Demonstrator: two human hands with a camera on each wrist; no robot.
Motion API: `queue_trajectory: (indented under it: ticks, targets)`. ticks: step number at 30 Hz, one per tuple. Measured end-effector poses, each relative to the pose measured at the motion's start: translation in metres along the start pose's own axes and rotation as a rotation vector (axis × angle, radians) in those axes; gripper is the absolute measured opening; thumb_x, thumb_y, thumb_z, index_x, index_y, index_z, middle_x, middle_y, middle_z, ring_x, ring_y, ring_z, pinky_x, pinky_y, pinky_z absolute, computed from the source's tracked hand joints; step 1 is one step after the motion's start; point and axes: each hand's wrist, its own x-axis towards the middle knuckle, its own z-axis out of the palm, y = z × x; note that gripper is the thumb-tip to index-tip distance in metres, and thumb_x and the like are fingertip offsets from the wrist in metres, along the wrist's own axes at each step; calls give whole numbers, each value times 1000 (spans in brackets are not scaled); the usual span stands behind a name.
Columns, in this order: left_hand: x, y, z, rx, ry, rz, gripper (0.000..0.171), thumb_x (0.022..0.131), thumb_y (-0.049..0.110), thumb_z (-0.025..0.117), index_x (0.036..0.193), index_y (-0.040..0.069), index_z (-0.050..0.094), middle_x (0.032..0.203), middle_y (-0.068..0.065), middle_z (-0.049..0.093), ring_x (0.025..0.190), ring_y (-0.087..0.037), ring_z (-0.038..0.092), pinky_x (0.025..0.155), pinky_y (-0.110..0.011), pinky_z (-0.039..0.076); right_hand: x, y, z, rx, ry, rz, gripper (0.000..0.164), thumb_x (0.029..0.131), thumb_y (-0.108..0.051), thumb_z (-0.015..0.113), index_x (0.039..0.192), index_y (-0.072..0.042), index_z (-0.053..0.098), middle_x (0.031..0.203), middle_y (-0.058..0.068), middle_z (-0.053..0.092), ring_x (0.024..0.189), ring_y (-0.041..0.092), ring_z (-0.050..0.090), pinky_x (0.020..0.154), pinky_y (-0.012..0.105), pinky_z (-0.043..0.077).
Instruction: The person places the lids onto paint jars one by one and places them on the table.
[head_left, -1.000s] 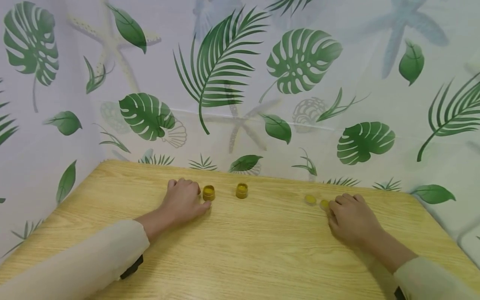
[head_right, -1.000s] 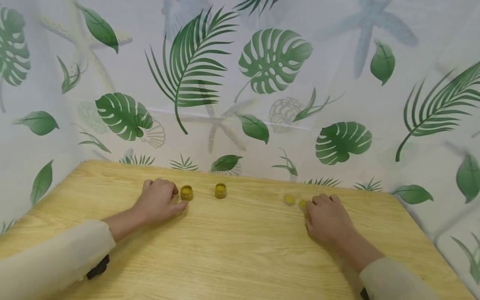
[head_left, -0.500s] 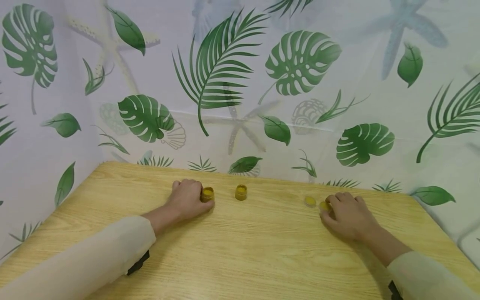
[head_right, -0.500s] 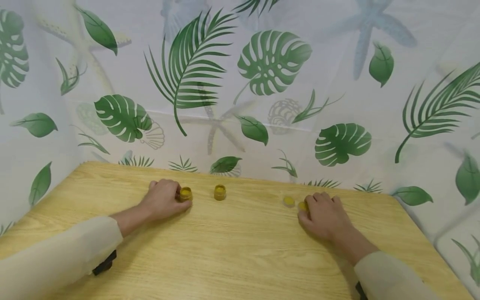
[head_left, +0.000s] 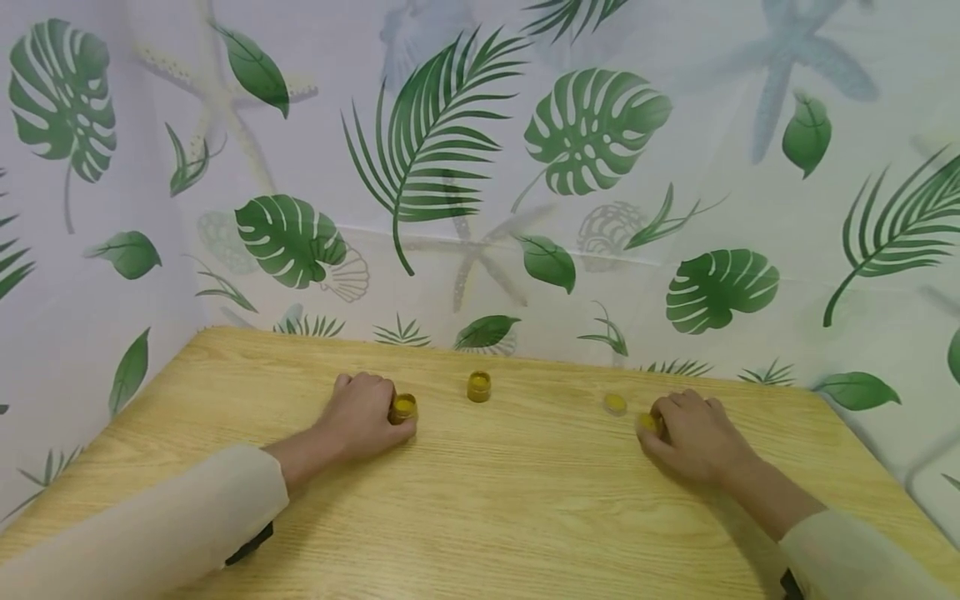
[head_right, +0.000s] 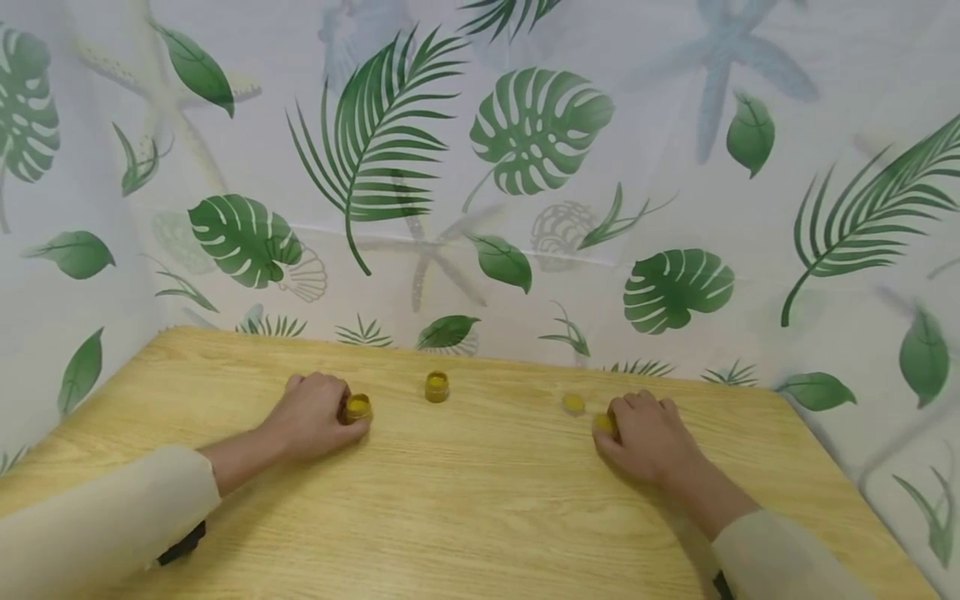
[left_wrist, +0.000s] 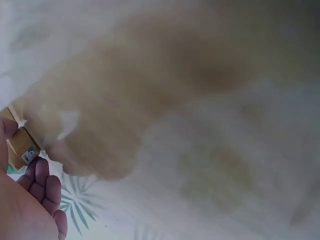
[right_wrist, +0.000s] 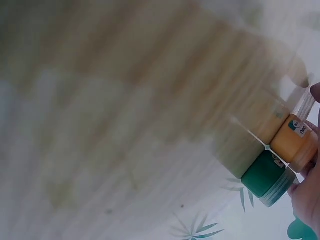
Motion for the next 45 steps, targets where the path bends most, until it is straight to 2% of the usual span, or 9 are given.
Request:
queue_trajectory:
  ticks: [7, 12, 16, 20, 26, 36, 40, 45]
  targets:
    - [-26, 1, -8, 1, 9, 28, 33, 83, 38, 67, 66, 16, 49, 62, 4, 46, 66, -16, 42, 75, -40, 29, -8, -11, -5, 20, 22, -15, 30, 94, -40, 61, 98, -11, 66, 105, 6, 68, 101, 29, 57, 87, 58, 34]
    - [-36, 8, -11, -36, -36, 26, 30, 82, 38, 68, 70, 17, 52, 64, 6, 47, 68, -15, 42, 78, -40, 29, -14, -21, -6, 20, 54, -49, 27, 93, -41, 63, 94, -14, 67, 98, 0, 67, 93, 23, 56, 84, 56, 34]
    - [-40, 18, -8, -37, -40, 57, 29, 81, 40, 68, 70, 18, 52, 66, 8, 48, 68, -14, 42, 78, -39, 30, -16, -31, -6, 17, 67, -89, 27, 92, -41, 65, 95, -14, 68, 96, -2, 67, 94, 22, 58, 85, 57, 34]
    - [-39, 32, -3, -27, -39, 109, 29, 81, 42, 68, 72, 18, 53, 68, 9, 49, 68, -13, 42, 80, -39, 32, -16, -44, -6, 21, 85, -127, 23, 91, -40, 66, 93, -17, 67, 93, -5, 65, 90, 18, 55, 86, 56, 34]
    - [-29, 56, 8, -37, -29, 179, 26, 80, 41, 67, 75, 18, 57, 71, 10, 52, 69, -12, 43, 79, -37, 33, -10, -69, -2, 12, 122, -203, 18, 90, -37, 66, 90, -19, 64, 87, -8, 62, 84, 12, 52, 85, 50, 37]
    - [-15, 98, 18, -72, -48, 225, 26, 78, 42, 66, 73, 19, 56, 74, 11, 54, 72, -10, 47, 78, -34, 31, 2, -115, -2, 91, 93, -260, 20, 89, -37, 67, 91, -18, 64, 85, -10, 58, 82, 10, 46, 88, 47, 35]
    - [-12, 106, 18, -50, -53, 223, 27, 78, 44, 65, 71, 21, 53, 72, 12, 51, 70, -10, 46, 78, -33, 30, 7, -130, -3, 82, 143, -297, 22, 87, -38, 68, 90, -17, 64, 85, -9, 59, 81, 10, 49, 83, 42, 34]
    - [-9, 104, 19, -5, -40, 209, 29, 77, 45, 68, 71, 21, 53, 71, 11, 50, 70, -10, 46, 78, -34, 31, 13, -140, -3, 34, 213, -327, 23, 80, -38, 69, 85, -17, 61, 80, -7, 57, 77, 12, 48, 81, 40, 35]
